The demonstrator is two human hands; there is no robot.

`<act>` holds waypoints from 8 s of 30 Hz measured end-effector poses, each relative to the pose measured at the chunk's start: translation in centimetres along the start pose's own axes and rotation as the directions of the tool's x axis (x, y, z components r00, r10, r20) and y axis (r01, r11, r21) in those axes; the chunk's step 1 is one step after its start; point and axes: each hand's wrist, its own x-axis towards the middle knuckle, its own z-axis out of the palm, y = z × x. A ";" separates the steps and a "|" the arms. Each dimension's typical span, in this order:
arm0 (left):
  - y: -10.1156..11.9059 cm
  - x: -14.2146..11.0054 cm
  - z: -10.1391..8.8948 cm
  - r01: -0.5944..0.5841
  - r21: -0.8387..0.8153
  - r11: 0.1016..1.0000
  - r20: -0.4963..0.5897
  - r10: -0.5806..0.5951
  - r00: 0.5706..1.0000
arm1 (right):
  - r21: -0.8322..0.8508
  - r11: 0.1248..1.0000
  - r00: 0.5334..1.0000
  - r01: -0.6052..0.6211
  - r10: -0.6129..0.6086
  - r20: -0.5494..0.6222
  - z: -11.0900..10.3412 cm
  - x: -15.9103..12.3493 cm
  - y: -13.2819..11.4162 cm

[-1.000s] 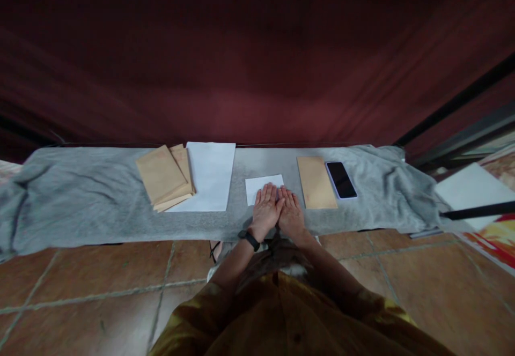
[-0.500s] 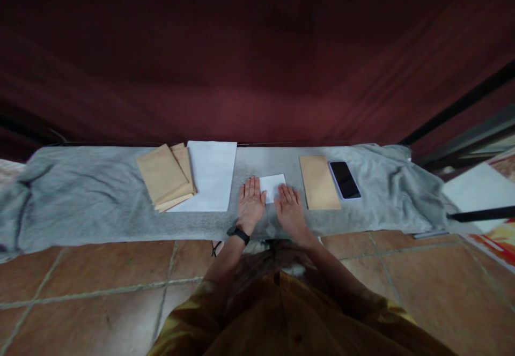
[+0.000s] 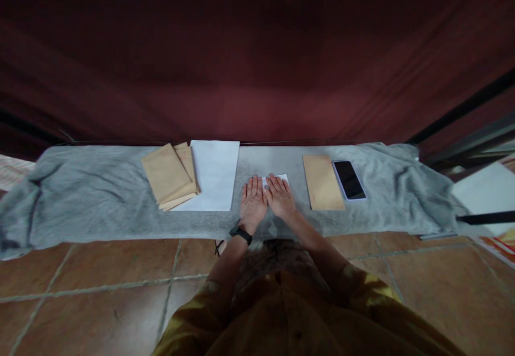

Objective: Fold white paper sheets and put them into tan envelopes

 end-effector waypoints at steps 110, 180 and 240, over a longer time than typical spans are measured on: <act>0.8 0.2 -0.2 0.050 0.022 0.998 -0.038 -0.049 0.998 | -0.033 0.984 0.978 -0.174 0.169 -0.119 -0.9 -0.2 4.0; 0.3 -3.0 0.9 0.035 -0.006 0.999 -0.154 -0.036 0.987 | 0.002 1.000 0.997 0.015 -0.015 -0.081 -1.5 -4.1 0.8; 0.1 0.2 0.6 -0.044 0.001 0.999 -0.112 0.044 0.993 | -0.057 0.985 0.976 -0.162 0.152 -0.156 -0.5 -2.1 3.1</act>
